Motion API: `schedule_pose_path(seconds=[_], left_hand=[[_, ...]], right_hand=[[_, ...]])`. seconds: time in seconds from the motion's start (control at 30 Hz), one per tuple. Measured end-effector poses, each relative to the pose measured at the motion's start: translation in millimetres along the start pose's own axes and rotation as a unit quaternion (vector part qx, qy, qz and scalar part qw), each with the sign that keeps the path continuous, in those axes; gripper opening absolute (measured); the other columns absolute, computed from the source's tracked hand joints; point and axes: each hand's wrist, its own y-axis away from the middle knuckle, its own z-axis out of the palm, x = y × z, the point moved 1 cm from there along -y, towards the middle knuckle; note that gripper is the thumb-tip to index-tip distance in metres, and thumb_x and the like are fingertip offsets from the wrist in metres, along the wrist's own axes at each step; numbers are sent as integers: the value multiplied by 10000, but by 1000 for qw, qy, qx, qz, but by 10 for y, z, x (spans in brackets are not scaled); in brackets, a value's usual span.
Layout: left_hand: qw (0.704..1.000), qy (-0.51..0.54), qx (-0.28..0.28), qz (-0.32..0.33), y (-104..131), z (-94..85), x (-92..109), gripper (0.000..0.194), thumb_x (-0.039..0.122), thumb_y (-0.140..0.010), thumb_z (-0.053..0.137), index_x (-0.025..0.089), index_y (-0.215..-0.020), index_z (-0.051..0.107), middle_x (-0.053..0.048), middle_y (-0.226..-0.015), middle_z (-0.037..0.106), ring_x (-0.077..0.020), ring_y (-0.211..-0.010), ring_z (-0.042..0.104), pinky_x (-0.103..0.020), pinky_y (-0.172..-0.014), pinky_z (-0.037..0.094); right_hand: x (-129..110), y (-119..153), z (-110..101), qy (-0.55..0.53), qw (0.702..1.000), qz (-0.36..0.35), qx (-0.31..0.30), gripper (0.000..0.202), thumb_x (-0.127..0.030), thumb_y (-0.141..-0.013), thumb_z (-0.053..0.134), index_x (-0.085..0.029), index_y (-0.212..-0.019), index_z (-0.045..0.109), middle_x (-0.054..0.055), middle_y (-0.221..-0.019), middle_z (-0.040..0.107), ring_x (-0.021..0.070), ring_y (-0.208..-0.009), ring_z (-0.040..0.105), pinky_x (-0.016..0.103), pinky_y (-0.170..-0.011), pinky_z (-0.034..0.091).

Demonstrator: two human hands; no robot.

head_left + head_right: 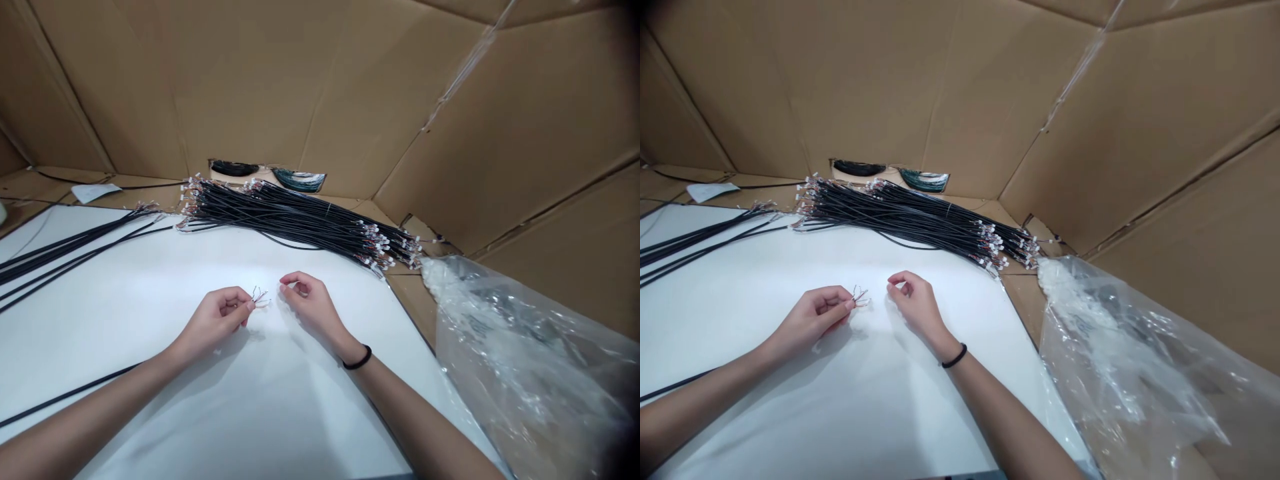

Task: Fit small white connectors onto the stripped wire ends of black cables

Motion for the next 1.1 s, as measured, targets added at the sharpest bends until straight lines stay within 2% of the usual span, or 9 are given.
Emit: schedule_pose_path(seconds=[0.13, 0.43, 0.5, 0.57, 0.67, 0.77, 0.93, 1.1], left_hand=[[1000, 13, 1, -21, -11, 8, 20, 289, 410, -809, 558, 132, -730, 557, 58, -533, 417, -61, -479, 321, -180, -443, 216], [1000, -1, -2, -31, -5, 3, 42, 287, 410, -790, 569, 129, -750, 610, 39, -538, 470, -74, -489, 371, -185, -446, 254], [1000, 6, 0, -26, -11, 5, 30, 289, 416, -792, 572, 135, -734, 609, 33, -539, 484, -76, -485, 382, -189, -441, 258], [1000, 15, 3, -23, -14, 5, 20, 293, 421, -793, 575, 140, -713, 602, 29, -538, 493, -75, -474, 380, -194, -435, 256], [999, 34, 6, -24, -16, -1, 13, 286, 413, -796, 578, 143, -704, 593, 33, -528, 494, -67, -455, 365, -196, -430, 253], [999, 47, 1, -25, -26, -11, 9, 282, 400, -809, 568, 142, -696, 582, 38, -521, 493, -58, -446, 355, -190, -426, 245], [998, 52, -9, -31, -41, -28, -12, 302, 413, -823, 552, 139, -696, 568, 37, -522, 499, -49, -424, 338, -187, -411, 225], [998, 58, -11, -32, -39, -31, -32, 303, 413, -825, 556, 140, -694, 562, 38, -517, 495, -49, -421, 334, -186, -406, 222]], right_hand=[[26, -27, -35, 42, 998, -22, 29, 127, -186, -807, 541, -165, -864, 653, 43, -843, 649, 135, -625, 539, 271, -634, 441], [79, -41, -71, 124, 990, -25, 66, 174, -166, -829, 516, -187, -909, 669, 56, -963, 654, 163, -682, 548, 307, -684, 410], [44, -29, -70, 96, 992, -29, 71, 201, -166, -817, 526, -183, -952, 673, 60, -998, 642, 140, -636, 524, 300, -670, 424], [-24, -7, -71, 23, 997, -36, 68, 214, -159, -789, 540, -175, -952, 678, 60, -991, 626, 113, -577, 480, 282, -614, 429], [-166, 50, -69, -103, 993, -58, 28, 191, -146, -749, 544, -178, -865, 692, 47, -922, 601, 91, -542, 439, 245, -519, 392], [-280, 113, -58, -181, 981, -63, -18, 133, -162, -737, 581, -174, -803, 696, 37, -873, 585, 70, -511, 389, 231, -474, 335], [-290, 149, -9, -233, 971, -26, -51, 111, -264, -733, 677, -157, -757, 693, 37, -816, 595, 64, -500, 356, 238, -466, 286], [-238, 140, 23, -250, 966, 10, -68, 125, -282, -729, 691, -157, -737, 698, 40, -804, 608, 74, -516, 347, 243, -474, 272]])
